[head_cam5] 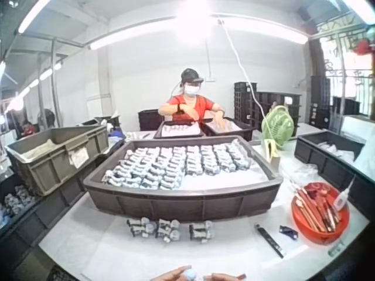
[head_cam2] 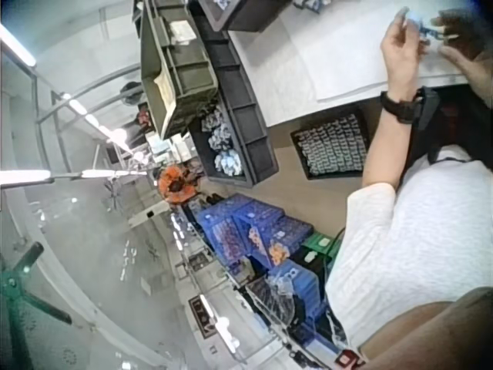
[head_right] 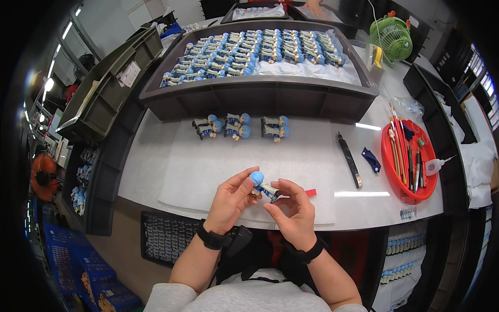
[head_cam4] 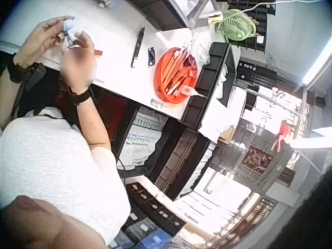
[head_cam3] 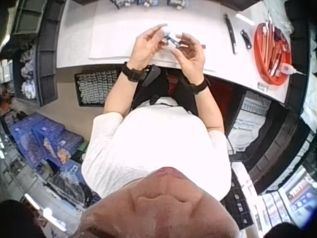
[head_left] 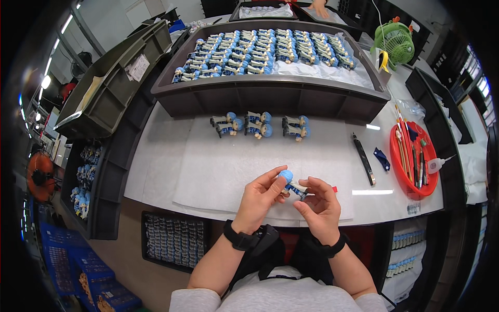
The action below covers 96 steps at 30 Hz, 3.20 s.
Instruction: The person repeatedly picks up small blue and white figurines from a tray, attaches a small red piece to each one, and places the completed figures into a black bin. The process is repeated for multiple units.
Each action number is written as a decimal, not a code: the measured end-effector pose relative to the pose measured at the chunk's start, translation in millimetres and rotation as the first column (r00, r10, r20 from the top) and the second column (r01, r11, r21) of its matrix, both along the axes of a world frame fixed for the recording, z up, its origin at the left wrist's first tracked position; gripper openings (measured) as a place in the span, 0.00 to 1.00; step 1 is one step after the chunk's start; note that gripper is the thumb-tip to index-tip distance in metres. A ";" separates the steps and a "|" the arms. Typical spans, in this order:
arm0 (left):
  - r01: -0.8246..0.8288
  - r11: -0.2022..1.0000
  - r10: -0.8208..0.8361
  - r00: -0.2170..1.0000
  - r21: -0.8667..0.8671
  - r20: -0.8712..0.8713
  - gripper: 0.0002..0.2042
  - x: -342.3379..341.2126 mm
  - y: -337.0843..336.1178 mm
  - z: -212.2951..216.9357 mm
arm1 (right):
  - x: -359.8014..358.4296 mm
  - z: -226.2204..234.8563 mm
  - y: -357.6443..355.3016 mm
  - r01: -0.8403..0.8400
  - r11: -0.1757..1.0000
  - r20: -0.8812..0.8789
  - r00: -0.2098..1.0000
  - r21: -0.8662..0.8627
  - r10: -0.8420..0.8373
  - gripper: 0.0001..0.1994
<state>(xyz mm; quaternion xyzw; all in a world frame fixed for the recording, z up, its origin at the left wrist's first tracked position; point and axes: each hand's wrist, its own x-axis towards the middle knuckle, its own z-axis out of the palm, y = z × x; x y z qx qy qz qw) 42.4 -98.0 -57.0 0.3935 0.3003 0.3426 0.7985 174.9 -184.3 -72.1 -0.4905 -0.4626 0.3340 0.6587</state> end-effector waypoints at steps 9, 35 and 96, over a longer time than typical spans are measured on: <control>-0.021 0.999 0.019 0.999 0.031 0.048 0.16 0.7 -1.2 -1.3 | -0.4 -1.4 0.4 0.072 0.997 -0.020 0.997 -0.015 -0.072 0.26; 0.036 0.999 -0.035 0.994 -0.010 0.107 0.18 -6.0 -2.6 -7.0 | 2.1 1.7 -1.2 0.021 0.999 -0.038 0.999 -0.045 -0.023 0.20; 0.159 0.901 0.051 0.885 0.404 -0.462 0.09 20.3 -11.0 50.8 | 487.9 -282.6 -635.9 0.932 -0.224 0.788 0.095 -0.285 -0.609 0.22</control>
